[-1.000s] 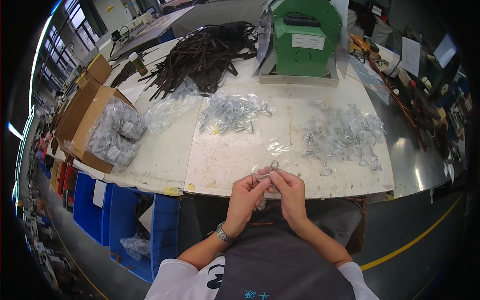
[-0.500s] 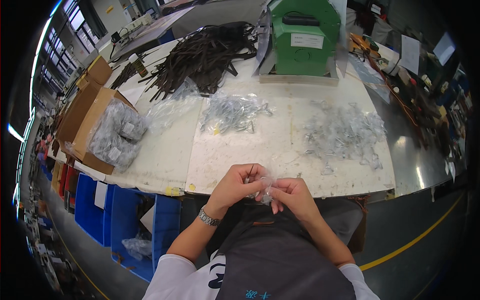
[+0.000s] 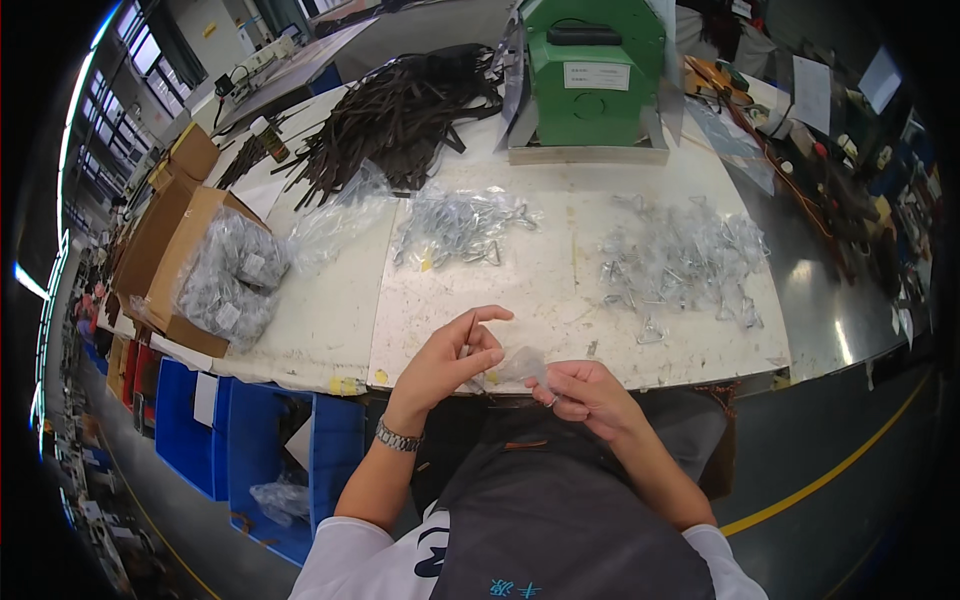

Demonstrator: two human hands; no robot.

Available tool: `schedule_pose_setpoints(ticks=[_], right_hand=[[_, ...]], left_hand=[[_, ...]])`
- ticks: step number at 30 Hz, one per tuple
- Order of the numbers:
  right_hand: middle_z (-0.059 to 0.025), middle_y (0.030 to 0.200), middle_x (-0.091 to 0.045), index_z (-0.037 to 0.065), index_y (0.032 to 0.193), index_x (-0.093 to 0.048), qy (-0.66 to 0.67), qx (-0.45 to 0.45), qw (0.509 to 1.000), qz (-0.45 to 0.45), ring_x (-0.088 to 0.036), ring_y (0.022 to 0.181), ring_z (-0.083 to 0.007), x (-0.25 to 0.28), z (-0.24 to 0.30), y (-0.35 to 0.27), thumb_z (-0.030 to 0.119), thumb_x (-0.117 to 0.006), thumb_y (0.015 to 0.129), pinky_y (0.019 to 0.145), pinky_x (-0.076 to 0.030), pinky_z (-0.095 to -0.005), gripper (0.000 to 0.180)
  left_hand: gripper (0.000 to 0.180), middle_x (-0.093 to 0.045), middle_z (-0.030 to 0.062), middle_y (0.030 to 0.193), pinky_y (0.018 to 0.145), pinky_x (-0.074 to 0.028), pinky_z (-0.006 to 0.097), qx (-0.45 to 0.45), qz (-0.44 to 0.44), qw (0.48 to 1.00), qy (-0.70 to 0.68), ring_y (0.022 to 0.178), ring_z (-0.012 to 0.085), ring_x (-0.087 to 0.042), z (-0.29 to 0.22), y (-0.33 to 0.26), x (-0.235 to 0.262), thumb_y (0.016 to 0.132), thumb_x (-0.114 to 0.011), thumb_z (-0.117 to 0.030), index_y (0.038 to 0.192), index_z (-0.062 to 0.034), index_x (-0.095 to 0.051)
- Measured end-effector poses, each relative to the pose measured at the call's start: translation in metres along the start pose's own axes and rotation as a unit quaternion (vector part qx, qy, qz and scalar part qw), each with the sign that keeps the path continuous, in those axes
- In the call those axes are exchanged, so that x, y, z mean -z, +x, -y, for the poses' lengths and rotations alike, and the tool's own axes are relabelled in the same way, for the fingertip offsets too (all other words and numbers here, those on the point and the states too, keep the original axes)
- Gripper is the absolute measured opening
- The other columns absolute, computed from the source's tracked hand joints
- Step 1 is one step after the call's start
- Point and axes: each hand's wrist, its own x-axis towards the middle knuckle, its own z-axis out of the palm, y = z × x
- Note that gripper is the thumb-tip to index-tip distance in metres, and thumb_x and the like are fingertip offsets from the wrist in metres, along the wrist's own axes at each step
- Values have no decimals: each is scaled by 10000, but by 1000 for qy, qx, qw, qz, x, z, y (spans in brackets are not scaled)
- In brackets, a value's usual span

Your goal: Inspecting and organizing metal buckles in small plastic bags at a workbench.

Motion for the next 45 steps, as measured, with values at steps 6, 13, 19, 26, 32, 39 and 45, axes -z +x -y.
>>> schedule_pose_setpoints(ticks=[6,13,19,26,32,39,45], right_hand=[[-3,876,-682,-40,1236,-718,-233,117,958,-122,-464,617,-19,-24,12,-18,176,-595,1098,554,-362,-187,285],[-59,887,-731,-30,1220,-716,-417,227,856,-202,-646,787,-99,-34,-7,-10,113,-600,1077,735,-520,-268,233],[-39,848,-718,-26,1190,-735,-423,226,851,-216,-559,670,-50,-43,-7,-7,92,-628,1057,607,-449,-240,207],[-65,971,-728,-68,1281,-704,-528,397,636,-398,-527,632,-53,30,65,0,61,-682,1017,549,-438,-245,295],[-199,1530,-548,-9,1360,-638,-709,369,424,-426,-724,976,-360,43,82,-3,12,-665,963,854,-583,-421,399],[-178,1451,-609,-9,1264,-688,-515,267,759,-295,-687,1095,-358,24,6,4,73,-715,944,918,-569,-435,331],[-130,1286,-654,30,1144,-707,-718,340,529,-300,-645,1057,-332,13,3,45,213,-793,902,889,-543,-436,316]], left_hand=[[482,-721,16,1110,740,-507,272,-38,63,992,103,760,104,-564,-15,-12,-18,1103,-519,-130,1580,-68,-492],[460,-706,39,866,646,-445,204,78,104,990,-60,697,54,-525,2,-13,-45,1110,-481,-77,1569,-77,-514],[389,-677,27,775,589,-418,224,-114,-65,970,206,613,55,-503,28,-9,-57,1087,-526,-67,1468,-64,-607],[359,-738,125,838,677,-537,374,-150,-132,902,384,714,250,-698,15,59,6,965,-676,-96,1324,-82,-686],[387,-637,133,1290,754,-594,443,-128,-143,777,600,936,366,-715,36,120,42,942,-735,-211,1295,-88,-638],[337,-678,89,1236,705,-560,401,-165,-39,857,486,789,268,-670,48,70,17,918,-773,-168,1226,-90,-659],[570,-711,191,1220,946,-545,450,-156,-106,890,414,1104,404,-684,30,78,25,863,-809,-136,1388,-44,-608]])
